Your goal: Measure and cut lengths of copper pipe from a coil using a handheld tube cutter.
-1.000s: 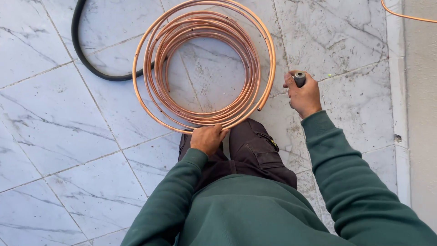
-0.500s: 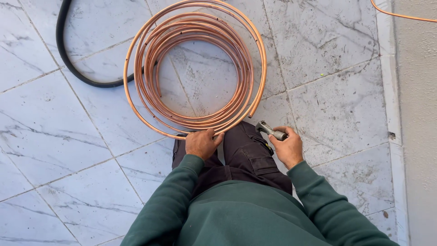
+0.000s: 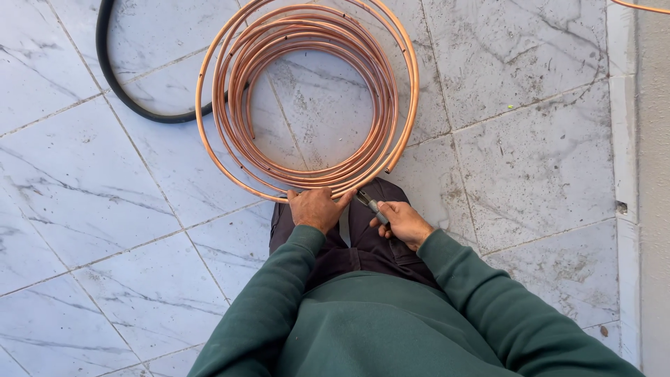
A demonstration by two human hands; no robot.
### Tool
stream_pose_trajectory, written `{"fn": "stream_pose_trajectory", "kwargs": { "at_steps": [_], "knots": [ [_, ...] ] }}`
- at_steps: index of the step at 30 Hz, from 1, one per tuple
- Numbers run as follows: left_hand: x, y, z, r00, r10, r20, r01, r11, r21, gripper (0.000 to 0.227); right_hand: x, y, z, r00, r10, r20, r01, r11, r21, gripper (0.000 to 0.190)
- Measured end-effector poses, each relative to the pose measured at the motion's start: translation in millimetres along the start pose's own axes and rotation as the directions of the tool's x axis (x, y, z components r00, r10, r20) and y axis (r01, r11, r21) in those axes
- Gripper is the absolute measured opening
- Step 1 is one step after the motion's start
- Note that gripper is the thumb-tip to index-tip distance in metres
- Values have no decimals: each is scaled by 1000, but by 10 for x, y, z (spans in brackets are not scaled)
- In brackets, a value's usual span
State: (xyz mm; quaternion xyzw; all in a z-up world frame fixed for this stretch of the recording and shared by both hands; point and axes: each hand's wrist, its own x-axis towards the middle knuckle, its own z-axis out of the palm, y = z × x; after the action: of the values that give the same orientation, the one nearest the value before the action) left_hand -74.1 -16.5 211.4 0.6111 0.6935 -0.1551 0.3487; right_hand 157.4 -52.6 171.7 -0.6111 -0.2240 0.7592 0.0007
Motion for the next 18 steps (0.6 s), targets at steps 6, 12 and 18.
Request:
{"fn": "stream_pose_trajectory", "kwargs": {
  "at_steps": [6, 12, 18],
  "knots": [
    [12, 9, -84, 1000, 21, 14, -21, 1000, 17, 79, -1, -63, 246, 996, -54, 72, 42, 987, 155, 42],
    [284, -73, 383, 956, 279, -90, -287, 953, -93, 57, -32, -71, 281, 999, -45, 25, 44, 997, 59, 40],
    [422, -54, 184, 938, 299, 177, -245, 930, -273, 49, -37, -59, 284, 997, -79, -15, 79, 997, -16, 38]
  ]
}}
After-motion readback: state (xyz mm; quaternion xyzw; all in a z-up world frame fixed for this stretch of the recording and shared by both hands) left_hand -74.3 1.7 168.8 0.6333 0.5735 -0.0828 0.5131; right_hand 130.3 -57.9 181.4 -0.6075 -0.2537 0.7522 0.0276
